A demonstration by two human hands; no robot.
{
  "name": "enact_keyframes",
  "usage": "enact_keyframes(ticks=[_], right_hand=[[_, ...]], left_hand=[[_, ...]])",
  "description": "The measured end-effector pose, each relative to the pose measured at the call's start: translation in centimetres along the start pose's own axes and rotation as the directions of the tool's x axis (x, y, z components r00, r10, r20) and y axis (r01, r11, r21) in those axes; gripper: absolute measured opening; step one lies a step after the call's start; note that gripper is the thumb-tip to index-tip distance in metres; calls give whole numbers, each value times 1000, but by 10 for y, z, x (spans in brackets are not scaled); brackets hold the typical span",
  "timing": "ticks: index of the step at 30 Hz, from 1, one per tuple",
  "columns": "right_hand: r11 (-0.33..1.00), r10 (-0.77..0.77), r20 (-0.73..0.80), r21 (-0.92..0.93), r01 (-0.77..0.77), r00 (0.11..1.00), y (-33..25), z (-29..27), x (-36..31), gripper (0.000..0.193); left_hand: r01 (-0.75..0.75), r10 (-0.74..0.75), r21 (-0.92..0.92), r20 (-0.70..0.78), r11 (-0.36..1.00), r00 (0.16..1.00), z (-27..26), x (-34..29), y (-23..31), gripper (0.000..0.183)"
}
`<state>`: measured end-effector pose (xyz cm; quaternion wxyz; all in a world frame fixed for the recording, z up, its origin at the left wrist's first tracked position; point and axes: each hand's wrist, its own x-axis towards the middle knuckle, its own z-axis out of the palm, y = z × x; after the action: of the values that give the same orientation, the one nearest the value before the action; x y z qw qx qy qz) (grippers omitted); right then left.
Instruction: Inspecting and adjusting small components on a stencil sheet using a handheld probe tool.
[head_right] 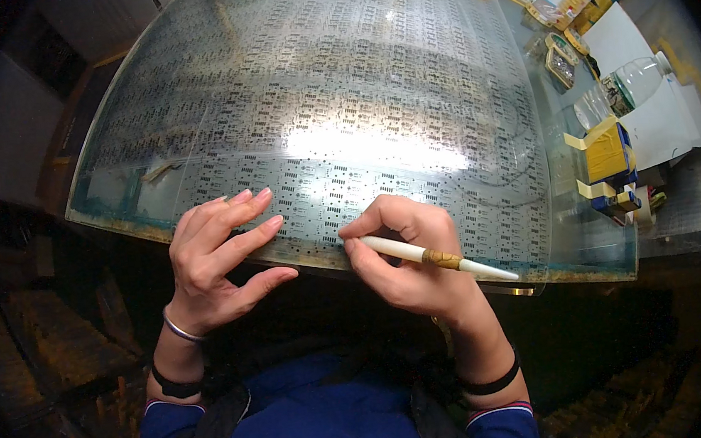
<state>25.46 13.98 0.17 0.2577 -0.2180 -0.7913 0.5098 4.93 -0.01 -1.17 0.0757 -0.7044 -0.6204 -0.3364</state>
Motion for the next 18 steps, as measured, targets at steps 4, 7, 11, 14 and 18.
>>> enact_keyframes(ticks=[4, 7, 11, 14, 18], right_hand=[[998, 47, -9, 39, -47, 999, -2, 0, 0, 5], [1000, -1, -27, -3, 1, 1000, 1, 1, -1, 5], [993, 85, -21, 86, -83, 996, -3, 2, -1, 4], [997, 53, -15, 62, -52, 998, -1, 1, -1, 5], [987, 126, 34, 96, -128, 992, -5, -2, -1, 6]], left_hand=[[5, -5, 6, -1, 1000, 1000, 0, 0, 1, 49], [3, -3, 4, -3, 1000, 1000, 0, 0, 1, 49], [6, -6, 2, -3, 1000, 1000, 1, -1, 1, 49], [6, -6, 1, -6, 1000, 1000, 1, -1, 0, 49], [8, -8, 3, -8, 1000, 1000, 1, -1, 1, 49]])
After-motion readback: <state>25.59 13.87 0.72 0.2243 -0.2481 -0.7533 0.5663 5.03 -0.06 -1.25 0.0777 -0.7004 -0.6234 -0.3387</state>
